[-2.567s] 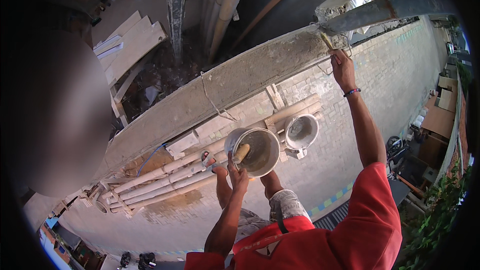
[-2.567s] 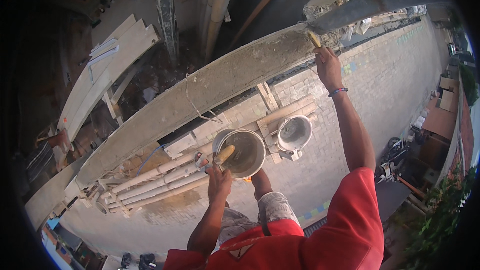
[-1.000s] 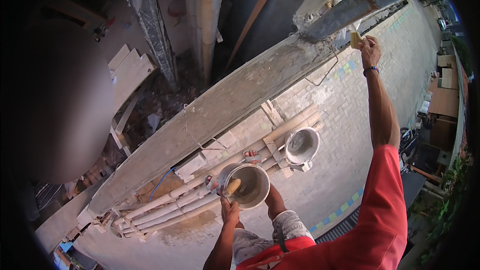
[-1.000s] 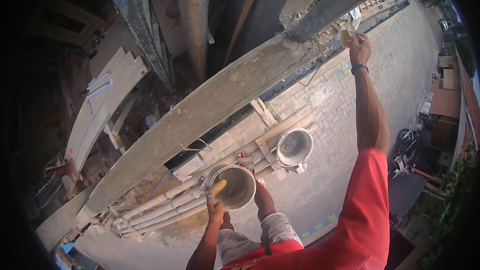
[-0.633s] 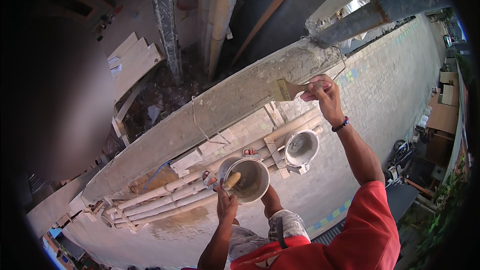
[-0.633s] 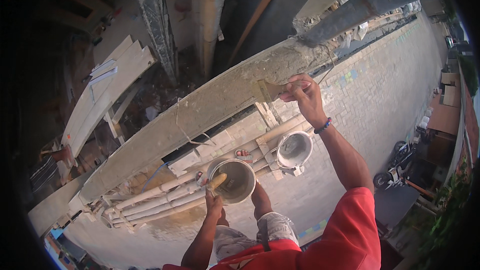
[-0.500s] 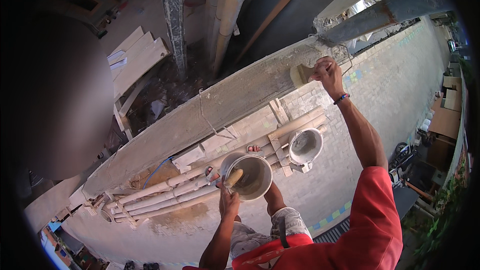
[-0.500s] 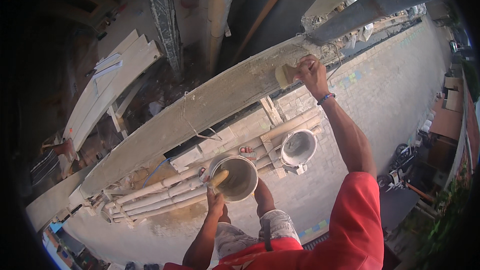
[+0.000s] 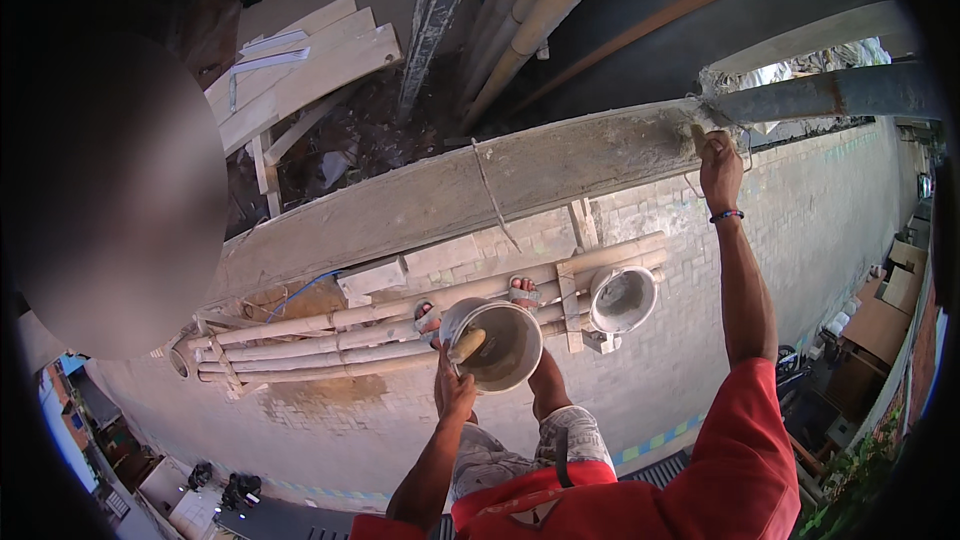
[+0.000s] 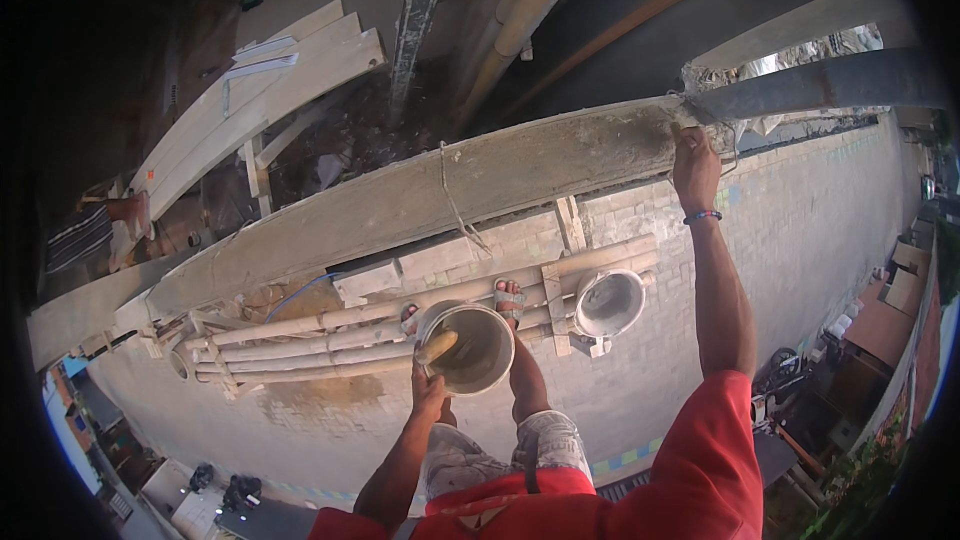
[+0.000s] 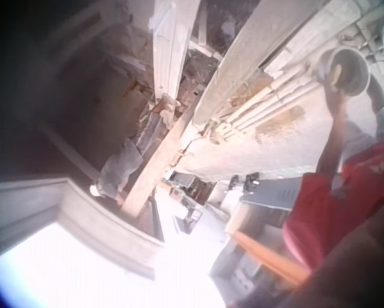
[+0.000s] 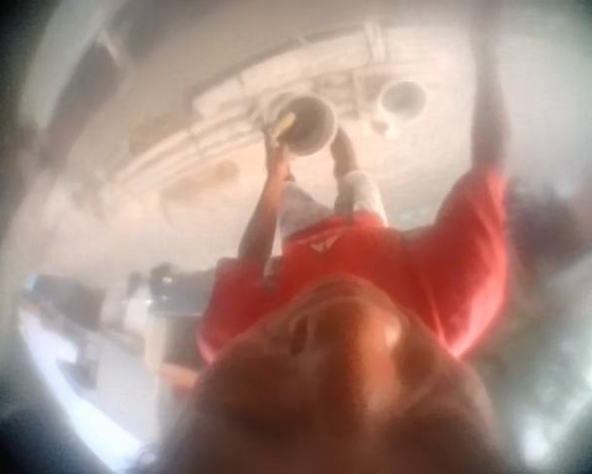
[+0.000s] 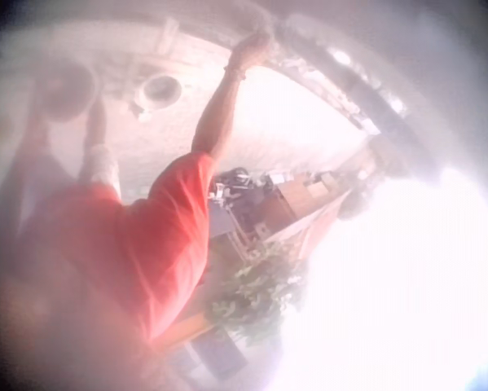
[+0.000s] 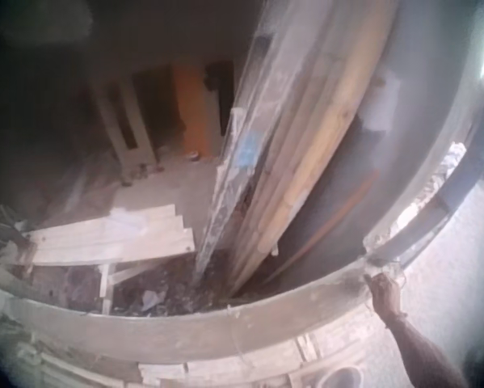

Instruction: The person scoops wet cement from a bucket with a trowel and applies it to a concrete beam, smoothing the surface. The person repeatedly transfers cement and spreads it along the beam using the trowel.

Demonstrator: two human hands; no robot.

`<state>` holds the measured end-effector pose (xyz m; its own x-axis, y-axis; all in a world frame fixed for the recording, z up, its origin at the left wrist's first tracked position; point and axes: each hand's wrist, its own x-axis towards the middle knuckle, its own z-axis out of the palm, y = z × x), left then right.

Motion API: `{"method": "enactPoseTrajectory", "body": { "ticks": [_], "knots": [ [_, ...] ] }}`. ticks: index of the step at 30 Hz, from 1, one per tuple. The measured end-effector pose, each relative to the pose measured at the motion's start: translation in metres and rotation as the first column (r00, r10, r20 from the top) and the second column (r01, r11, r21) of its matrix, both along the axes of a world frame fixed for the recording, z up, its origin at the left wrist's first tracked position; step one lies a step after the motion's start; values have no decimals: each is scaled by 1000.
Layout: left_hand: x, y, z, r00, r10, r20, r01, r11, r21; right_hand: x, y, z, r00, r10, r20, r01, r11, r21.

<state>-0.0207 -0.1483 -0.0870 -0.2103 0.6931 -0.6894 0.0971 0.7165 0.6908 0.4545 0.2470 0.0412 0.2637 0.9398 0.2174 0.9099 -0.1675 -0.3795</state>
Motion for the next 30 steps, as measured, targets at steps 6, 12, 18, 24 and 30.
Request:
{"method": "enactPoseTrajectory", "body": {
  "ticks": [6,12,18,24,30],
  "knots": [
    [-7,8,29,987,130,90,-123,989,-81,-55,-36,18,612,-81,-787,-205,945,-257],
    [-11,16,56,964,213,157,-201,976,-89,38,-35,9,998,-58,33,57,998,39],
    [-30,-2,22,995,98,17,-97,993,-60,-48,-29,8,582,-73,-810,-193,955,-224],
    [-32,15,44,985,-110,-132,89,984,-152,-62,-6,-15,952,12,-305,12,997,75],
    [-30,0,14,990,110,90,-111,994,3,-200,5,-6,336,-19,-942,-306,943,-129]
  ]
}}
